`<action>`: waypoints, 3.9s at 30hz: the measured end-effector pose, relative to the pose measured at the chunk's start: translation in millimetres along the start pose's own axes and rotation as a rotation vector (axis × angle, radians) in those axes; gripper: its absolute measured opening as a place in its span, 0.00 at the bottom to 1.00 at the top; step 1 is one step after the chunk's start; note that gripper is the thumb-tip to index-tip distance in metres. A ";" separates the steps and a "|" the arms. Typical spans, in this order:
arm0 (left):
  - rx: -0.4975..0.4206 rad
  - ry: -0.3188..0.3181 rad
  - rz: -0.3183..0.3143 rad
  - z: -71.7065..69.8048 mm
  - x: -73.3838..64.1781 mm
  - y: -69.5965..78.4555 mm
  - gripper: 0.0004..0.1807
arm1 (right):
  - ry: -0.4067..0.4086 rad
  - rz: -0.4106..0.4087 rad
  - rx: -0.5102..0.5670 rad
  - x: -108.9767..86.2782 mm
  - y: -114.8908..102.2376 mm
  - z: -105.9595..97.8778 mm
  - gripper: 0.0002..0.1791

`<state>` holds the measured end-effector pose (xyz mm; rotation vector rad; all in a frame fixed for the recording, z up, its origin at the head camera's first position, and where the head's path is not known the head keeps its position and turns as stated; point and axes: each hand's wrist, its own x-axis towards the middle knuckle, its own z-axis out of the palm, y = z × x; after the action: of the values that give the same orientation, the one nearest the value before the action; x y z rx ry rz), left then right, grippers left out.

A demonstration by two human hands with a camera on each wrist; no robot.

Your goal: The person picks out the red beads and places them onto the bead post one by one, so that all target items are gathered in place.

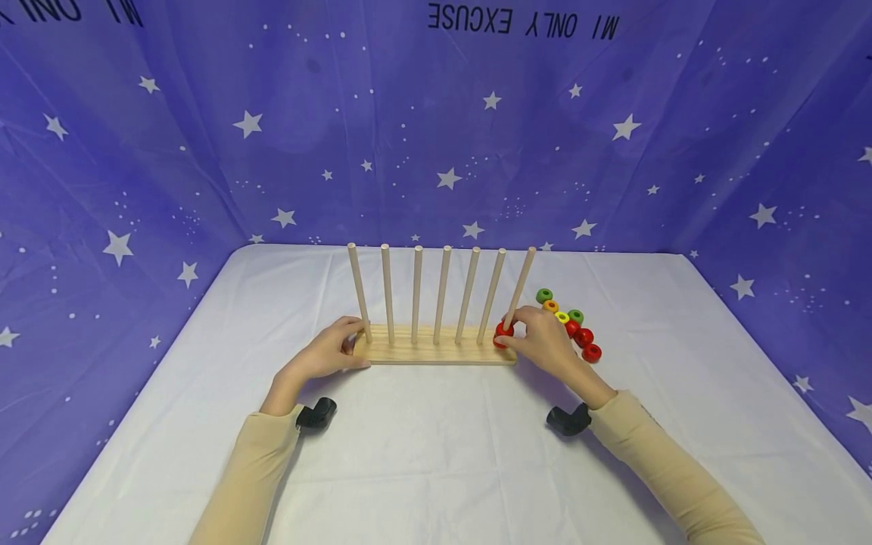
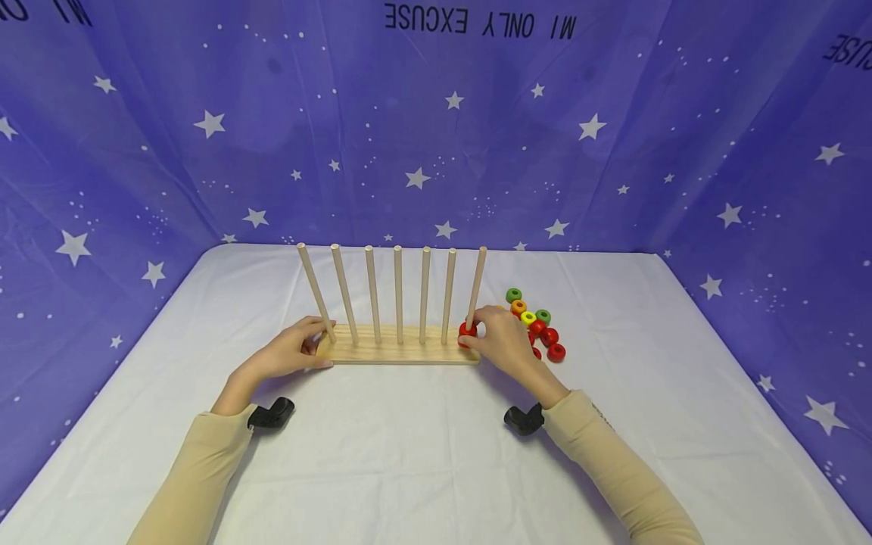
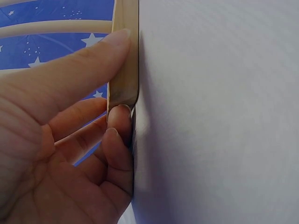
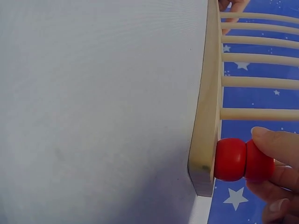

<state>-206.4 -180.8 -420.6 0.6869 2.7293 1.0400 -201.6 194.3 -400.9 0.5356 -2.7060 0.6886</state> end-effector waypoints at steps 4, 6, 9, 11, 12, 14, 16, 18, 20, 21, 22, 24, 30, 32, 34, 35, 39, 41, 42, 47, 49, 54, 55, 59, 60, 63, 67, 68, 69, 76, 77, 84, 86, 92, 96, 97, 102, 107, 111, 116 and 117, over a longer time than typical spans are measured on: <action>0.001 0.000 0.000 0.3 0.0 -0.3 0.40 | -0.021 -0.008 -0.014 -1.2 1.9 -1.2 0.13; -0.003 -0.001 -0.002 0.3 -0.7 0.0 0.40 | -0.039 -0.017 -0.023 -2.0 3.8 -2.7 0.14; -0.006 -0.003 -0.004 0.2 -1.5 1.3 0.40 | -0.074 -0.016 -0.033 -3.7 6.5 -6.6 0.15; -0.007 -0.002 -0.009 0.5 -1.7 1.9 0.40 | -0.092 -0.008 -0.032 -4.8 7.3 -9.4 0.17; -0.005 0.000 -0.006 0.7 -1.5 2.1 0.40 | -0.100 -0.003 -0.032 -5.4 7.6 -10.9 0.19; 0.001 0.002 -0.005 1.1 -0.9 1.7 0.40 | -0.112 -0.001 -0.030 -6.2 8.8 -14.3 0.21; 0.005 0.002 -0.002 1.0 -0.1 1.5 0.40 | -0.113 -0.006 -0.035 -7.0 10.4 -17.7 0.22; 0.004 0.004 -0.001 0.9 0.2 0.6 0.40 | -0.112 -0.010 -0.053 -7.2 13.6 -20.7 0.23; -0.005 0.004 0.011 0.1 -0.3 0.1 0.40 | -0.107 0.000 -0.074 -7.4 17.0 -23.5 0.22; -0.011 0.009 0.025 -0.2 -0.7 0.0 0.40 | -0.102 0.005 -0.078 -7.6 18.9 -24.7 0.21; -0.019 0.013 0.035 -0.5 -1.6 0.1 0.40 | -0.099 0.016 -0.080 -7.8 20.8 -25.8 0.20; -0.028 0.027 0.074 -0.9 -2.8 -0.5 0.40 | -0.087 0.037 -0.087 -7.9 24.8 -27.9 0.17; -0.027 0.019 0.068 -0.5 -3.4 -0.8 0.40 | -0.070 0.097 -0.129 -7.0 38.2 -31.0 0.15; -0.017 0.003 0.024 0.5 -1.9 -1.5 0.40 | -0.080 0.123 -0.136 -6.1 42.7 -31.0 0.16; -0.001 -0.005 0.004 1.1 -1.0 -1.7 0.40 | -0.087 0.147 -0.144 -5.0 46.9 -30.8 0.17; 0.002 -0.007 -0.002 1.2 -0.9 -1.1 0.40 | -0.090 0.156 -0.148 -4.4 48.6 -30.6 0.17; 0.007 -0.005 0.006 1.5 -1.5 0.5 0.39 | -0.092 0.153 -0.154 -2.7 54.0 -29.5 0.18; 0.000 -0.003 0.010 1.3 -1.7 1.0 0.39 | -0.092 0.146 -0.157 -1.8 56.2 -28.8 0.17; -0.003 -0.003 0.013 1.1 -1.7 1.0 0.39 | -0.092 0.143 -0.157 -1.5 57.1 -28.6 0.17; -0.004 -0.010 0.008 -0.4 -0.9 0.5 0.40 | -0.097 0.147 -0.171 0.0 61.6 -26.8 0.18; 0.003 -0.011 0.007 -0.4 -0.4 -0.2 0.40 | -0.094 0.142 -0.177 0.4 62.5 -25.8 0.18; 0.005 -0.012 -0.004 0.6 -0.1 -0.8 0.40 | -0.089 0.121 -0.194 1.4 62.7 -23.7 0.18; 0.003 -0.013 -0.005 0.8 -0.1 -0.9 0.40 | -0.091 0.122 -0.198 1.6 62.7 -23.3 0.18; -0.001 -0.012 -0.010 1.2 -0.4 -0.4 0.40 | -0.105 0.131 -0.206 2.2 63.2 -21.8 0.18; -0.002 -0.011 -0.010 1.1 -0.4 -0.1 0.40 | -0.107 0.134 -0.209 2.3 63.3 -21.7 0.18; 0.001 -0.009 -0.007 1.6 0.0 -0.2 0.40 | -0.110 0.136 -0.218 2.5 65.0 -21.0 0.18; 0.006 -0.009 -0.003 0.6 -0.1 0.0 0.41 | -0.104 0.133 -0.220 2.9 65.8 -21.0 0.18; 0.003 -0.010 -0.008 0.4 -0.1 0.3 0.41 | -0.102 0.133 -0.219 2.9 65.8 -21.0 0.18; 0.002 -0.010 -0.008 0.4 0.1 0.5 0.41 | -0.101 0.134 -0.217 2.9 65.8 -21.0 0.18; -0.004 -0.012 -0.010 0.7 -0.3 0.7 0.41 | -0.100 0.147 -0.210 2.2 66.8 -20.1 0.17; -0.002 -0.013 -0.010 0.8 -0.6 0.7 0.41 | -0.100 0.148 -0.210 1.9 66.7 -20.2 0.17; -0.001 -0.013 -0.012 1.6 -1.0 0.7 0.40 | -0.079 0.135 -0.209 -0.1 65.2 -21.6 0.17; 0.000 -0.012 -0.009 1.6 -0.6 0.0 0.40 | -0.071 0.138 -0.209 -0.5 64.8 -22.2 0.17; 0.010 -0.011 0.000 1.0 0.1 -0.6 0.40 | -0.054 0.153 -0.218 -1.7 64.8 -25.1 0.15; 0.017 -0.009 0.002 0.5 0.2 0.2 0.40 | -0.037 0.151 -0.227 -3.4 64.5 -28.1 0.16; 0.017 -0.008 0.002 0.5 0.1 0.3 0.40 | -0.032 0.152 -0.228 -3.9 64.3 -28.8 0.17; 0.010 -0.008 -0.011 1.0 -0.9 1.3 0.40 | 0.012 0.146 -0.223 -5.5 62.4 -32.6 0.18; 0.015 -0.011 -0.007 1.2 -1.2 0.7 0.40 | 0.057 0.143 -0.212 -6.7 59.7 -36.3 0.19; 0.022 -0.008 -0.002 1.6 -1.1 0.8 0.40 | 0.098 0.110 -0.206 -7.0 57.1 -39.8 0.19; 0.024 -0.004 -0.001 1.3 0.0 1.7 0.40 | 0.160 0.036 -0.189 -6.3 54.5 -42.1 0.17; 0.023 -0.003 -0.004 1.2 0.2 1.9 0.40 | 0.169 0.028 -0.185 -6.3 53.8 -42.5 0.17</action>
<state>-205.5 -178.8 -420.2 0.6850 2.7428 1.0079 -210.6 261.4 -388.8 0.3767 -2.5877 0.4615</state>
